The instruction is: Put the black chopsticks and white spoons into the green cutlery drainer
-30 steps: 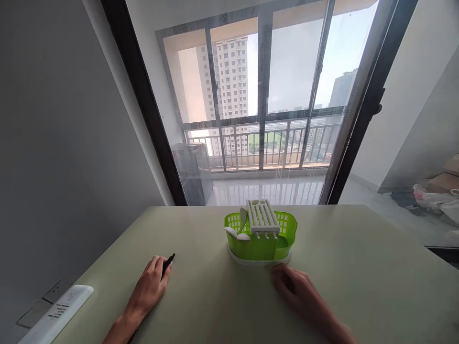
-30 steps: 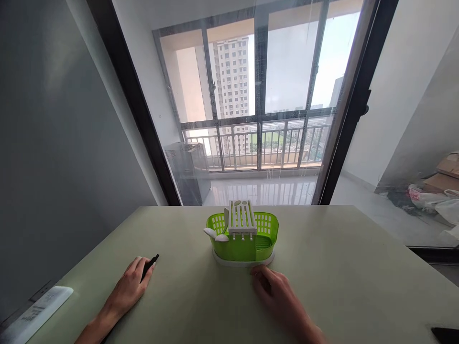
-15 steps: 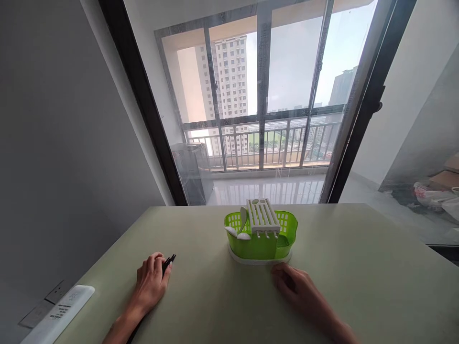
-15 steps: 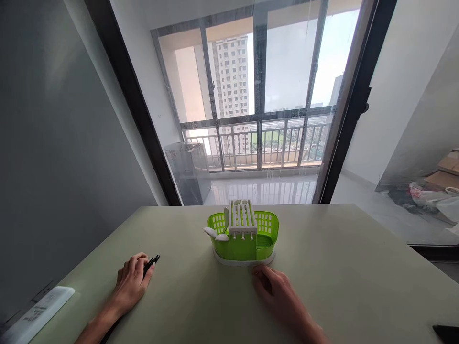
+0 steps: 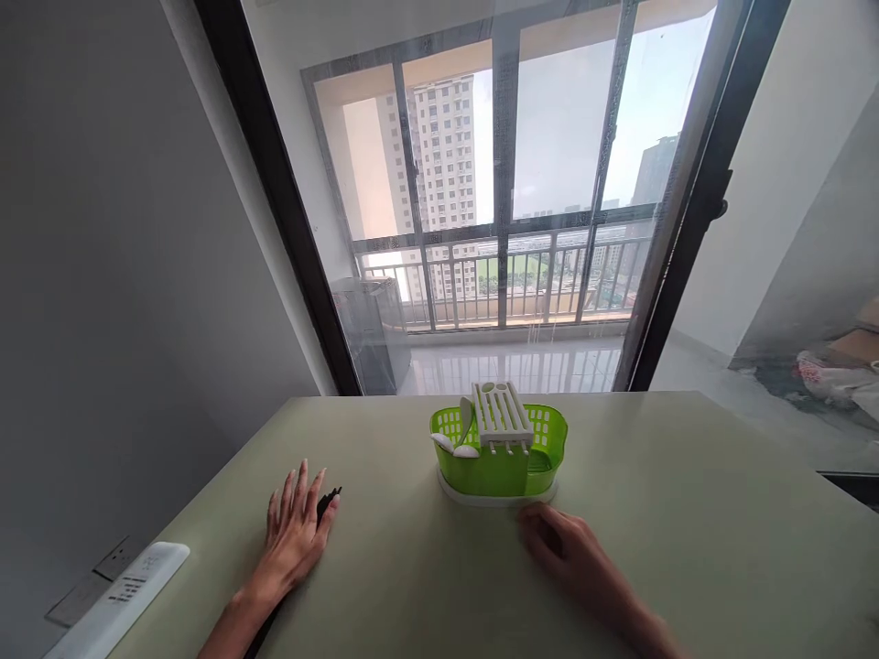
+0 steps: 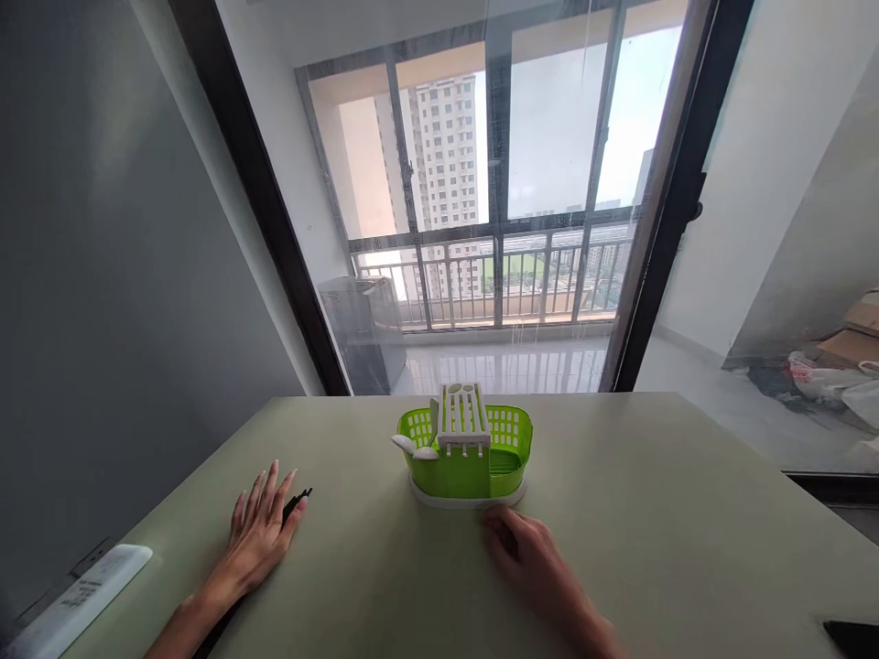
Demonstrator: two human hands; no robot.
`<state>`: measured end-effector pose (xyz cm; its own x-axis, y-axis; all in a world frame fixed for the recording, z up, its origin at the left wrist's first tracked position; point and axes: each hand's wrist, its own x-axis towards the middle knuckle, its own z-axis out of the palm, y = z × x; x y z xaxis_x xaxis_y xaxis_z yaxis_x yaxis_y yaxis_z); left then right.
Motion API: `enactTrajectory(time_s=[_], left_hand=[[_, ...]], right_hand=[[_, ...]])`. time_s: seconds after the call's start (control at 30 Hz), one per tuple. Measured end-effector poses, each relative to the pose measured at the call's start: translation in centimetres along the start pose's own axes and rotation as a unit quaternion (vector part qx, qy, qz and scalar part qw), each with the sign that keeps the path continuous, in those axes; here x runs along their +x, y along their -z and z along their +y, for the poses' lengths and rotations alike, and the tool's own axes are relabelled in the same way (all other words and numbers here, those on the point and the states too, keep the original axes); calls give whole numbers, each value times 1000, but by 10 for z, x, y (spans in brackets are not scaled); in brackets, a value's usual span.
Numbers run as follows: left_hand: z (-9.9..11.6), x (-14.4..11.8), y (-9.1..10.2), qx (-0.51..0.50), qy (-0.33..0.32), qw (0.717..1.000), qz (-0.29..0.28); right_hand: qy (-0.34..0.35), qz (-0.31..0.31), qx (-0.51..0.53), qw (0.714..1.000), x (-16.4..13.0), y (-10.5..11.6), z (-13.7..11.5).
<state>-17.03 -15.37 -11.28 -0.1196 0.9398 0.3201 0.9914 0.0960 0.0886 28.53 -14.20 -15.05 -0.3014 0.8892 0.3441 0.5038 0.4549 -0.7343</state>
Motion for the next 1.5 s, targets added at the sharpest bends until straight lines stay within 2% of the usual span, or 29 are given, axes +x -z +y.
enactTrajectory(time_s=[0.1,0.2,0.3,0.4,0.47,0.6,0.7,0.77,1.2,1.5], left_hand=[[31,0,21,-55,-78,995,21],[78,5,48,-123,-163,979,24],[126,18,72,-161,-248,954,49],[165,39,88,-192,-314,928,58],[186,56,94,-199,-344,917,42],[215,86,99,-177,-363,915,-22],[226,98,96,-163,-356,916,-85],[229,101,94,-166,-342,920,-101],[228,90,99,-173,-334,925,-51],[229,86,97,-181,-322,928,-41]], right_hand=[[1,1,2,1000,0,-1,0],[-8,0,4,1000,0,0,-3],[-6,7,3,1000,1,1,-5],[-4,9,5,1000,1,0,-4],[-5,9,5,1000,2,-1,-3],[2,15,5,1000,3,-4,1],[6,18,11,1000,5,-5,2],[7,23,11,1000,6,-5,1],[15,22,2,1000,6,-5,3],[14,25,2,1000,6,-5,3]])
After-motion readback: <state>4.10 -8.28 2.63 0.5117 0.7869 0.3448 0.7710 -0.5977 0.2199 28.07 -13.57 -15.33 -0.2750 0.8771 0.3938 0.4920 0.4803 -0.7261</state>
